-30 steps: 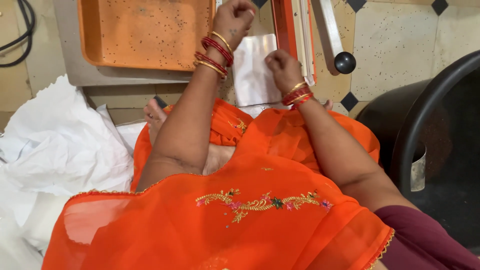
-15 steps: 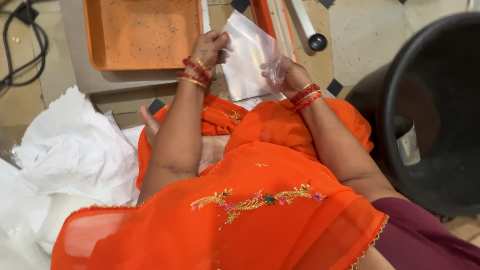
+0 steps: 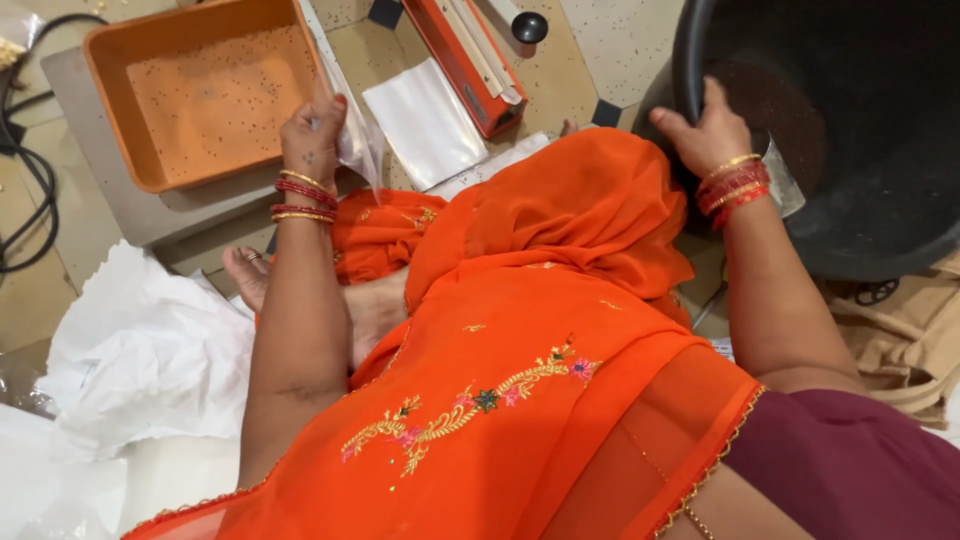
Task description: The person scoops nut powder from a large bucket into small plastic bags, weighs each bag on a digital scale, and seals the bags using a heat sealer.
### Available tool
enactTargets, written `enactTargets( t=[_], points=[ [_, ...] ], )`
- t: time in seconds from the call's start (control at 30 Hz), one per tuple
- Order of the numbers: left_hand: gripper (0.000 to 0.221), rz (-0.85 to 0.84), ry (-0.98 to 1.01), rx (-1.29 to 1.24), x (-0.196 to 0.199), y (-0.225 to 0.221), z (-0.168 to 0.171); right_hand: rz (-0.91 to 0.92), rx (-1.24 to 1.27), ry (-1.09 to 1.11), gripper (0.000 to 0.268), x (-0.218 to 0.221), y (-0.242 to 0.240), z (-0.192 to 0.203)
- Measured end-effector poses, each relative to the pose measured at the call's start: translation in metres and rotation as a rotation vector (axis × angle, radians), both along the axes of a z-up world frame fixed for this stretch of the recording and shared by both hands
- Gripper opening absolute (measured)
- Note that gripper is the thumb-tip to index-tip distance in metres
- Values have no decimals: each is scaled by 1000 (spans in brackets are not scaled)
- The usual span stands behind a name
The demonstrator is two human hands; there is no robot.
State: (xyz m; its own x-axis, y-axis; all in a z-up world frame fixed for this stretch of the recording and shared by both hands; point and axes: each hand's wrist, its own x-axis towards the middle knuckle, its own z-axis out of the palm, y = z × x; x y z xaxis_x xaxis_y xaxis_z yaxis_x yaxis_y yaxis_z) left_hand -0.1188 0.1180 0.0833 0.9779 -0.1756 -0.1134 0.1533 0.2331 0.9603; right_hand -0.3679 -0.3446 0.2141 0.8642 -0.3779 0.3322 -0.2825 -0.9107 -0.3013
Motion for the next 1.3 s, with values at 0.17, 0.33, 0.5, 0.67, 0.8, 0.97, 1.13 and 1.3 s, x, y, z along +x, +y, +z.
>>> enactTargets(
  t=[0.17, 0.33, 0.5, 0.67, 0.8, 0.97, 1.13, 1.3],
  points=[
    [62, -50, -92, 305, -4, -1, -27, -320, 23, 379, 71, 17, 10, 2],
    [74, -40, -70, 444, -1, -8, -49, -213, 3, 359, 65, 7, 33, 4],
    [72, -107, 4, 586, -8, -26, -56, -136, 22, 359, 69, -4, 51, 12],
    [34, -244, 60, 399, -41, -45, -42, 122, 802, 360, 69, -13, -7, 15],
    [24, -164, -153, 575, -50, -51, -58, 17, 443, 420, 67, -37, -131, -35],
    [41, 59, -307, 888, -64, -62, -38, -139, -44, 1022, 69, -65, -187, -73],
    [35, 15, -493, 960, -71, -73, -44, -63, -70, 1211, 73, -40, -183, -116],
    [31, -58, -752, 1011, -67, -74, -60, -49, 42, 1238, 80, -33, -213, -181]
  ],
)
